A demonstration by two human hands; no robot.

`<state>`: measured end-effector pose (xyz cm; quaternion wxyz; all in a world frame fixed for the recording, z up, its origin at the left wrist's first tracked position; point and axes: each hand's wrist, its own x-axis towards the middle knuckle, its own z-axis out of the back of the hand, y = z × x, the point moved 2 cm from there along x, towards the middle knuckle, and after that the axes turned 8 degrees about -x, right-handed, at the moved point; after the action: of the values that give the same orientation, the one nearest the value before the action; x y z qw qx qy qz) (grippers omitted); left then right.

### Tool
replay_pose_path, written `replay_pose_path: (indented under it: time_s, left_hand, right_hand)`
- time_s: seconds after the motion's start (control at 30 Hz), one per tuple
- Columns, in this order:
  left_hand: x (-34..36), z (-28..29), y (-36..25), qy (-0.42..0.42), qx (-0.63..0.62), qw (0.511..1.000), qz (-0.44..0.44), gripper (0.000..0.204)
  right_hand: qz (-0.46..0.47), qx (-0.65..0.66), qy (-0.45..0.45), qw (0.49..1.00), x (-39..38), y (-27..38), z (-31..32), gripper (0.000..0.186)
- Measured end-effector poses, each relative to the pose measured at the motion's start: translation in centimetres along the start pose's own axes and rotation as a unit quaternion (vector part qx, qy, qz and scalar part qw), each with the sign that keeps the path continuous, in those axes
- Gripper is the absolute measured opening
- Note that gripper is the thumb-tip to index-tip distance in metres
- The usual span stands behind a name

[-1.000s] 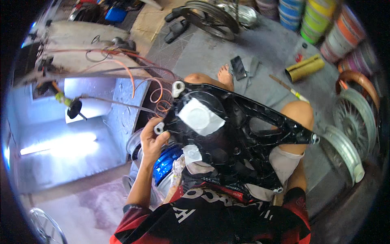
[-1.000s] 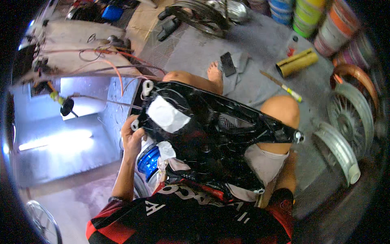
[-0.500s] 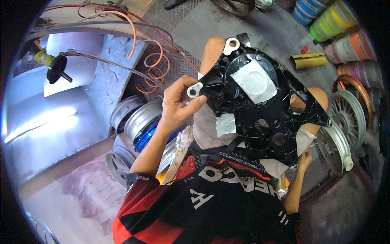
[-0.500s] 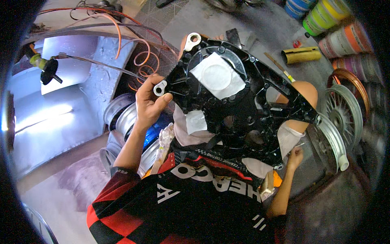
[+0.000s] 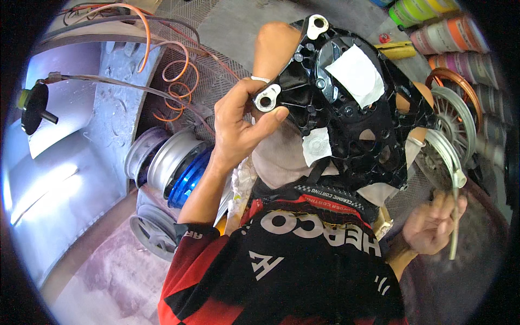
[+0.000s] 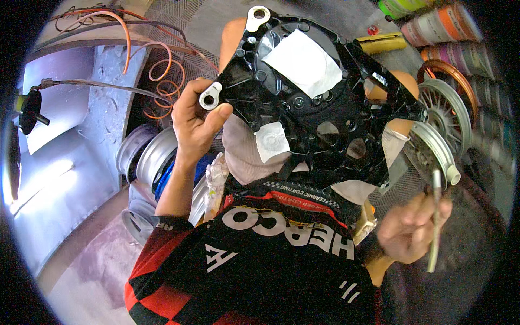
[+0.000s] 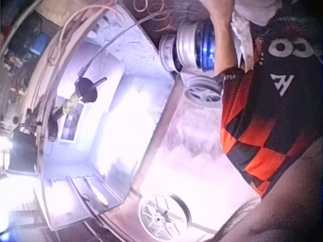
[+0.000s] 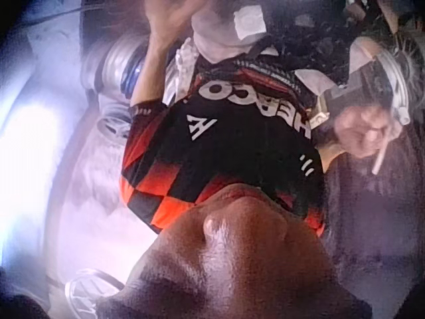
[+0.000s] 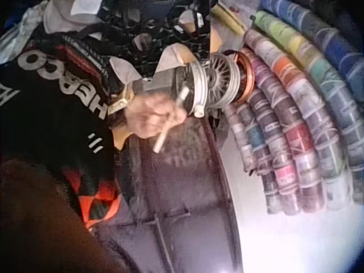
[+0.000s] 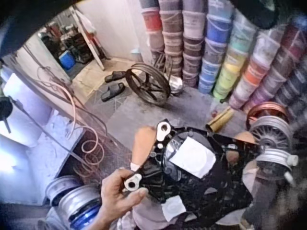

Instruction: The person sits on the floor and uses a heat gun on a black mechanical part. They then apply masking tape to specific areas, use a small brush to apply a white substance, and scrape the surface with a metal tool.

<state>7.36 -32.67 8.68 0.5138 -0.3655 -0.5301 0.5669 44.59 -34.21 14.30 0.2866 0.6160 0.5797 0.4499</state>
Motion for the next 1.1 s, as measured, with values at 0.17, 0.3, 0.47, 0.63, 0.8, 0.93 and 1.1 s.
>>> replay_pose_path:
  time_s: [0.17, 0.3, 0.47, 0.63, 0.8, 0.93, 1.1]
  left_hand:
    - [0.0, -0.5, 0.4, -0.03, -0.01, 0.999, -0.034, 0.036]
    - [-0.6, -0.3, 0.3, -0.057, -0.01, 0.998, 0.022, 0.04]
    - [-0.4, -0.4, 0.2, -0.047, 0.014, 0.999, -0.019, 0.042]
    - [-0.3, -0.6, 0.2, -0.033, 0.02, 0.999, -0.038, 0.045]
    - [0.0, -0.7, 0.1, -0.044, 0.035, 0.998, -0.038, 0.042]
    - [0.0, -0.5, 0.1, -0.038, 0.041, 0.997, -0.05, 0.043]
    - [0.1, -0.5, 0.1, -0.042, 0.037, 0.997, -0.056, 0.042]
  right_hand:
    - [0.142, -0.42, 0.321, 0.837, 1.4, -3.0, -6.2, 0.042]
    - [0.141, -0.466, 0.336, 0.807, 2.6, -5.0, -10.0, 0.028]
    - [0.124, -0.492, 0.301, 0.808, 1.8, -6.6, -10.4, 0.019]
    - [0.152, -0.512, 0.28, 0.797, 2.0, -6.7, -10.5, 0.019]
    - [0.151, -0.499, 0.284, 0.805, 2.1, -7.0, -10.6, 0.023]
    - [0.153, -0.504, 0.28, 0.803, 1.9, -7.3, -10.7, 0.022]
    - [0.151, -0.502, 0.279, 0.805, 1.8, -7.6, -10.9, 0.021]
